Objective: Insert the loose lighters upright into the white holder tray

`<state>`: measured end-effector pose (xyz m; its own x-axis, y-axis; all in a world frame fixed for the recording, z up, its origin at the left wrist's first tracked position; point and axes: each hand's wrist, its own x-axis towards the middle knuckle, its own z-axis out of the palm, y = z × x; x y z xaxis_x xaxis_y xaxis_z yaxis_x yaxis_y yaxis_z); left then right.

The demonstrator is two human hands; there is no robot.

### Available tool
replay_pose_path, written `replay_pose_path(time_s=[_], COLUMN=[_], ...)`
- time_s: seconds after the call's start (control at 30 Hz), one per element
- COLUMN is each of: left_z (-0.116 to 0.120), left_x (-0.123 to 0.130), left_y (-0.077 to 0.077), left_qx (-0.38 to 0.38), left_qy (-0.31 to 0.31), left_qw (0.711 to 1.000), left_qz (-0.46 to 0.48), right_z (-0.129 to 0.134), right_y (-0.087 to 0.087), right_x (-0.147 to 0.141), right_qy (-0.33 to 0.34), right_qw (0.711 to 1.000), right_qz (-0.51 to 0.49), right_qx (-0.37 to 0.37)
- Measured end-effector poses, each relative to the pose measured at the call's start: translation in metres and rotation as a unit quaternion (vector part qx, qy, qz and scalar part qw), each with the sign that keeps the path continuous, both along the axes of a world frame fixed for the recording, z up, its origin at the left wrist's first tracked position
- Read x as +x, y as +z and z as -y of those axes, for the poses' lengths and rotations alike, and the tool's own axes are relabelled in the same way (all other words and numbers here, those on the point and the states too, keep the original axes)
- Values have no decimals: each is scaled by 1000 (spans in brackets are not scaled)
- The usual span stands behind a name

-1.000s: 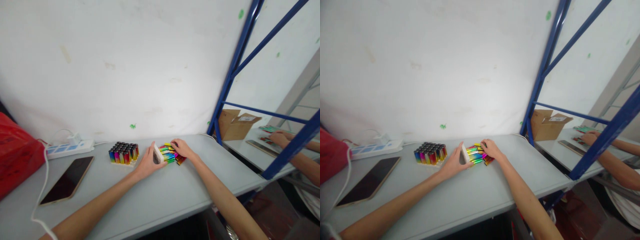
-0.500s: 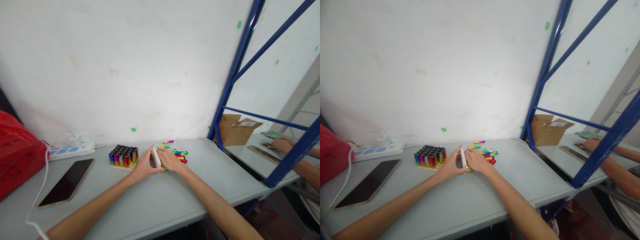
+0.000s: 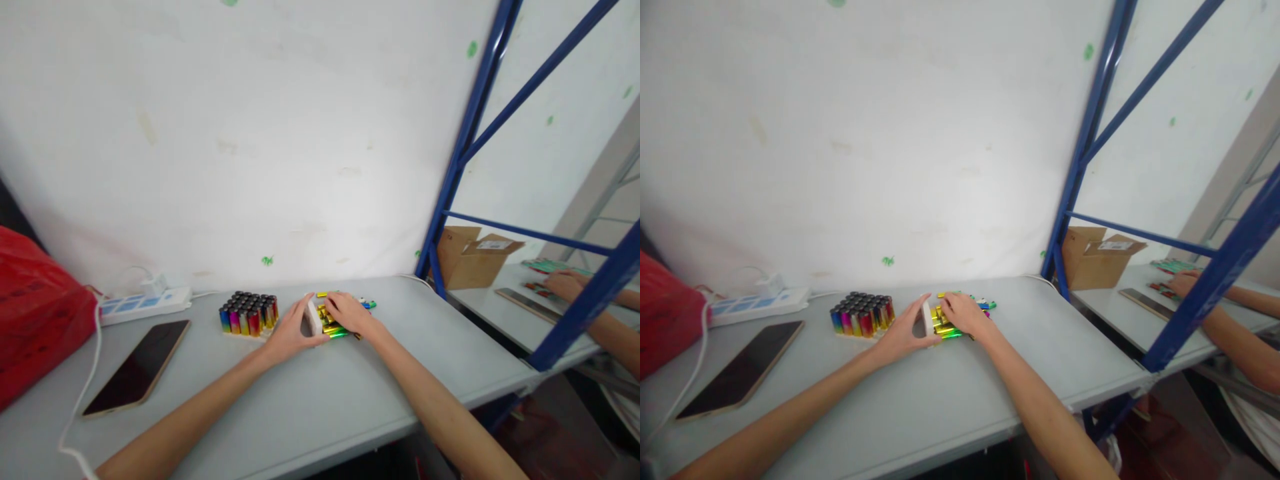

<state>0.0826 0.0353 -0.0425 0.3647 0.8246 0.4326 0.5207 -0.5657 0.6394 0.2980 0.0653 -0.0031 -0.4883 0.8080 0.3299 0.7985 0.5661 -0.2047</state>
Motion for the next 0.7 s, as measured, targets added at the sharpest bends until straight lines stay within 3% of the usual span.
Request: replay_pose_path(time_s=[0.2, 0.47, 0.7], left_z=[1, 2, 3], left_x=[2, 0, 2], left_y=[0, 0, 5], left_qx=[4, -5, -23], left_qy=[5, -6, -1], left_qw=[1000, 1000, 999], left_qz=[-3, -11, -38], right_z=[-1, 12, 6], right_y=[-1, -14, -6], right_x=[9, -15, -1], right_qy=[26, 54, 46], right_qw=[999, 997, 996], right_qz=[-45, -20, -64], right_qx=[1, 50, 44])
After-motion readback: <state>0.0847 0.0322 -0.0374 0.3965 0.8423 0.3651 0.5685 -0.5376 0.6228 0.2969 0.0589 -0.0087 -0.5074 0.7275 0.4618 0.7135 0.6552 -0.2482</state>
